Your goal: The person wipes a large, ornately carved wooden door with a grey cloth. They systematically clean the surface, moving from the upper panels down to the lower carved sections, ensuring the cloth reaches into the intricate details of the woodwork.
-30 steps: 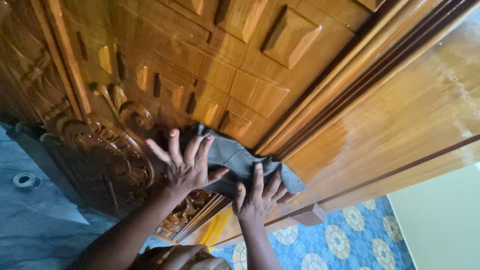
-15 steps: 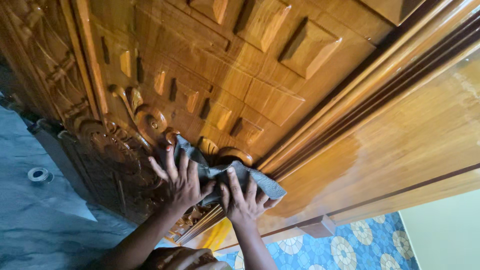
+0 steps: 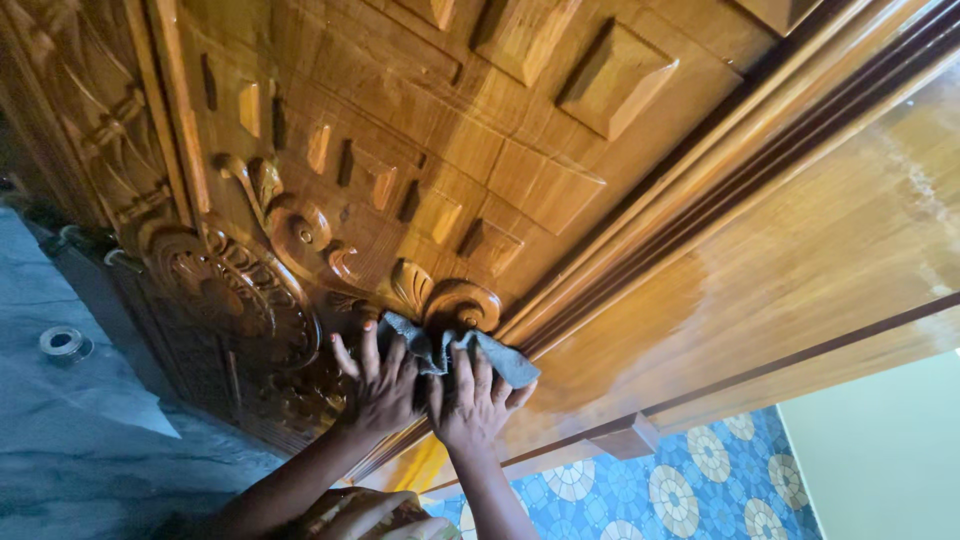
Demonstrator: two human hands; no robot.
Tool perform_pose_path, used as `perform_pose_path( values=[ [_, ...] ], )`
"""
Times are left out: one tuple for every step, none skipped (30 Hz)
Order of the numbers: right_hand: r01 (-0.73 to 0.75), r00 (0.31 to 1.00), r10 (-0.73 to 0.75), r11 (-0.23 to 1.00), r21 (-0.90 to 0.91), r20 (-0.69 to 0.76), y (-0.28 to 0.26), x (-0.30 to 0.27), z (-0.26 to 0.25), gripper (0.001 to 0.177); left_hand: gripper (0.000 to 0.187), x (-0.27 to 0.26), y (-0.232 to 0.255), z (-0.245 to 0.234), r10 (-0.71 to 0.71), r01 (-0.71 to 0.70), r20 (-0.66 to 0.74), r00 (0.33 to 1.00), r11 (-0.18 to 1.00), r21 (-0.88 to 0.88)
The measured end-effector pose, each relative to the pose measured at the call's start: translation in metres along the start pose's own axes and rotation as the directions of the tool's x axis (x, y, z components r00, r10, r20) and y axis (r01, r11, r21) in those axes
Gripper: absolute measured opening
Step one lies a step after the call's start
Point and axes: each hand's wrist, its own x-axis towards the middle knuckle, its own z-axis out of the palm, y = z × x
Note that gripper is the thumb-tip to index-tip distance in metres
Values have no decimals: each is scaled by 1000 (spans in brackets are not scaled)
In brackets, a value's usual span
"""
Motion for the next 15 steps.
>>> perform_pose_path(
  values=[
    [-24,1000,24,1000,-8,-7,2,-1,-1,54,51,5,-1,0,34,-34,-7,999,999,23],
    [-50,999,50,999,-17,-13,4,-1,-3,56,50,10,0,-2,68,-67,-11,998,997,44],
    [-76,997,75,997,-26,-20,6,-1,-4,58,52,17,0,-3,75,-74,-22,997,997,32],
    [-59,997,57,998,-34,-46,7,0,-5,54,53,26,2,-3,80,-79,-29,996,997,18],
    [-42,997,39,998,-42,-72,8,4,-5,50,55,35,3,-4,84,-84,-37,996,996,4],
    [-24,995,19,998,-50,-98,10,9,-4,47,54,45,4,-6,103,-103,-58,993,995,7],
    [-22,993,16,998,-53,-120,12,14,-5,45,53,55,4,-7,122,-122,-79,989,992,11],
    [-22,990,14,998,-57,-143,14,21,-7,44,52,62,5,-10,143,-143,-100,985,990,14],
    [-22,986,11,998,-61,-165,16,28,-10,43,56,65,9,-15,141,-141,-94,986,990,8],
    [-19,986,6,997,-75,-169,19,38,-14,44,60,70,11,-19,142,-142,-94,985,990,5],
    [-17,985,1,996,-88,-173,22,47,-21,46,64,74,12,-22,142,-143,-93,985,990,2],
    [-16,985,-2,995,-101,-175,23,54,-27,48,61,77,13,-23,130,-131,-68,989,991,-7],
    [-26,986,4,992,-127,-169,23,62,-32,49,59,79,13,-25,118,-119,-43,992,993,-15],
    [-36,987,11,987,-154,-159,23,68,-37,50,57,79,14,-25,104,-104,-15,994,994,-25],
    [-45,989,18,983,-181,-149,22,71,-40,51,59,80,14,-23,107,-109,-35,994,994,-30]
  ],
)
